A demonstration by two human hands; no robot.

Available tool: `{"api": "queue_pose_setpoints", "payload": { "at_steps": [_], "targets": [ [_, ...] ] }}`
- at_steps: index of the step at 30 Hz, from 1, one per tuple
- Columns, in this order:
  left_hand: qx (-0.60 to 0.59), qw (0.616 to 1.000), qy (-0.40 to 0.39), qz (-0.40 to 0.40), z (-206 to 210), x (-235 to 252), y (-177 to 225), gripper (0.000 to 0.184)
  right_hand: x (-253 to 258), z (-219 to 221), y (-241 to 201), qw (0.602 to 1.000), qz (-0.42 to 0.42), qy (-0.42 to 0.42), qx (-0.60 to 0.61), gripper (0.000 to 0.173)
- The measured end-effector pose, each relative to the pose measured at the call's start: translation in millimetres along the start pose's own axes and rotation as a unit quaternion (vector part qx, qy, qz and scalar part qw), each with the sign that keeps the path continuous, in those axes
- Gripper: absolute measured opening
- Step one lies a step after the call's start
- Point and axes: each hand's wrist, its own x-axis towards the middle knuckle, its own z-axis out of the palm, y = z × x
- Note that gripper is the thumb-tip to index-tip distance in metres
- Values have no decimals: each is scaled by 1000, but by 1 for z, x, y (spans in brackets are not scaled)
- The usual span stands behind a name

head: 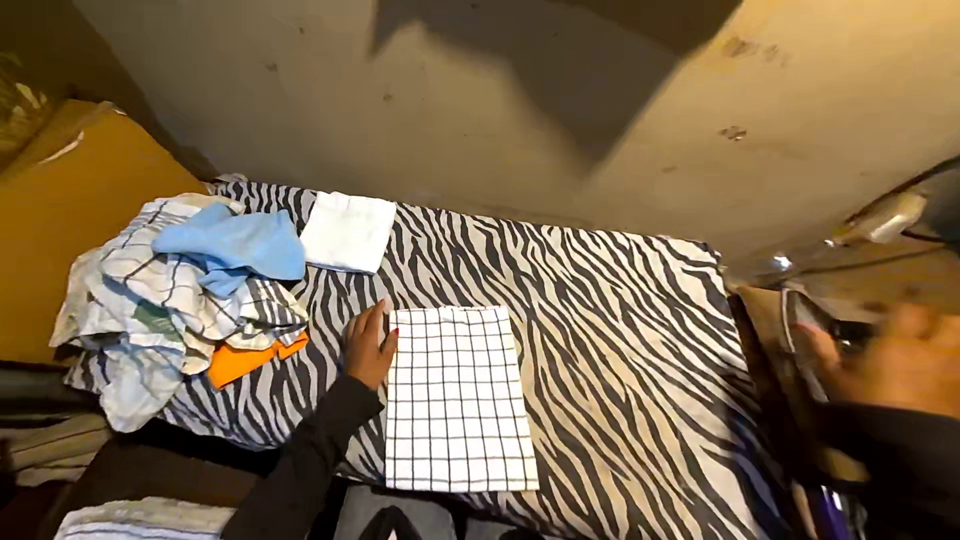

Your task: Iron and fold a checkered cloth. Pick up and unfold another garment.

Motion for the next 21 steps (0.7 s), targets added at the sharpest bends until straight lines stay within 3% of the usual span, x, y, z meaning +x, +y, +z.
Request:
{"api": "queue_pose_setpoints", "payload": {
  "at_steps": [3, 6, 8, 11, 15, 18, 21],
  "targets": [
    [-75, 997, -22, -29, -12, 3, 1, 48, -25, 47, -117, 965, -116, -112, 206, 40],
    [-116, 993, -22, -26, -14, 7, 10, 26, -35, 111, -204, 916, -121, -230, 306, 41],
    [-113, 993, -1, 22, -14, 6, 7, 18, -36, 131, -234, 915, -117, -225, 312, 43],
    [-109, 990, 10, 93, -11, 1, -2, 17, -46, 141, -242, 915, -184, -121, 339, 27],
    [-157, 985, -15, 73, -17, -5, 5, 31, -63, 131, -230, 860, -310, -75, 399, 19],
    [-209, 975, 25, 71, -39, 7, 24, 25, -49, 104, -239, 842, -275, -91, 455, 25],
    [-205, 979, 7, 2, -37, 35, 25, 27, -20, 114, -250, 853, -151, -180, 466, 28]
  ]
}}
